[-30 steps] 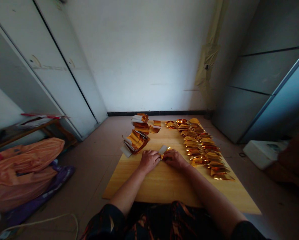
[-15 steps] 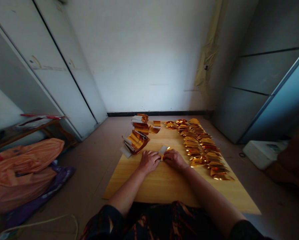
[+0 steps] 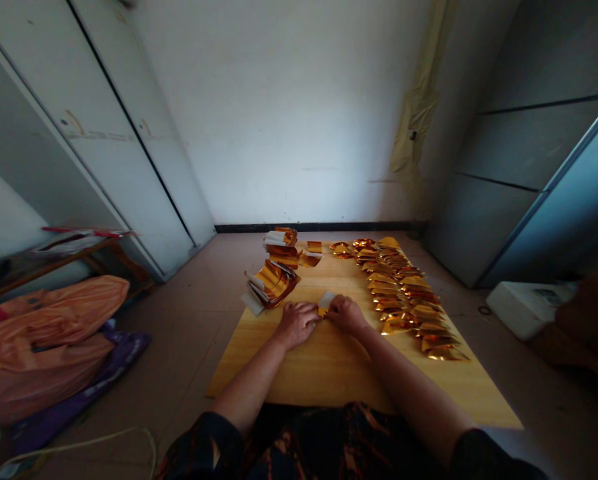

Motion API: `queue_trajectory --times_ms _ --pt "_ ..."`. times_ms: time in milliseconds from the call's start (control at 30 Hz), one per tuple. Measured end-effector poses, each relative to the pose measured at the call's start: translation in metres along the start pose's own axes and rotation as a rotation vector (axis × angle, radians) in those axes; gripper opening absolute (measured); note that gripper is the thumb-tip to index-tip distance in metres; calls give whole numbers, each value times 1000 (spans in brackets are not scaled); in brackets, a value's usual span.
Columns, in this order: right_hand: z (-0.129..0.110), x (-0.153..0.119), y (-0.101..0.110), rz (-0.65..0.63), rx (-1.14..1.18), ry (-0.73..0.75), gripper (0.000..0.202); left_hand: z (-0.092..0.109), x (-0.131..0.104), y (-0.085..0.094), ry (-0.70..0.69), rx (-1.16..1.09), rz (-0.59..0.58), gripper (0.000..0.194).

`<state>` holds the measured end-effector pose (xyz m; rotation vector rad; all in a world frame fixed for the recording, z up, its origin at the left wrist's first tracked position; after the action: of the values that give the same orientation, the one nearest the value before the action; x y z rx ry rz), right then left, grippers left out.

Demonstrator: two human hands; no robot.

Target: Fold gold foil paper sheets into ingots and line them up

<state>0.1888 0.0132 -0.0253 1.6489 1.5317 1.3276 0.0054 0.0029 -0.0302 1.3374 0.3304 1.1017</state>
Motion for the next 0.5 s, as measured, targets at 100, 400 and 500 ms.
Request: queue_trajectory --times_ms 100,400,500 --pt "-3 2 2 -24 -39 -28 14 -2 1 -2 26 -6 -29 28" --pt "-8 5 6 -81 -91 -75 16 -4 -3 1 -72 0 -26 33" --pt "-9 5 7 -96 -98 -63 17 -4 -1 0 -55 -37 -19 33"
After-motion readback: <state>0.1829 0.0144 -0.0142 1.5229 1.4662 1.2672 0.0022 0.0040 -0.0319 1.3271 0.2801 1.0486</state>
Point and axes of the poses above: each hand's wrist, its own x-axis towards the middle knuckle, its own y-axis out of the back of the hand, z = x × y, the point moved 1 cm from there along x, towards the middle knuckle, and after that the axes turned 11 degrees about z, right-handed, at the moved point
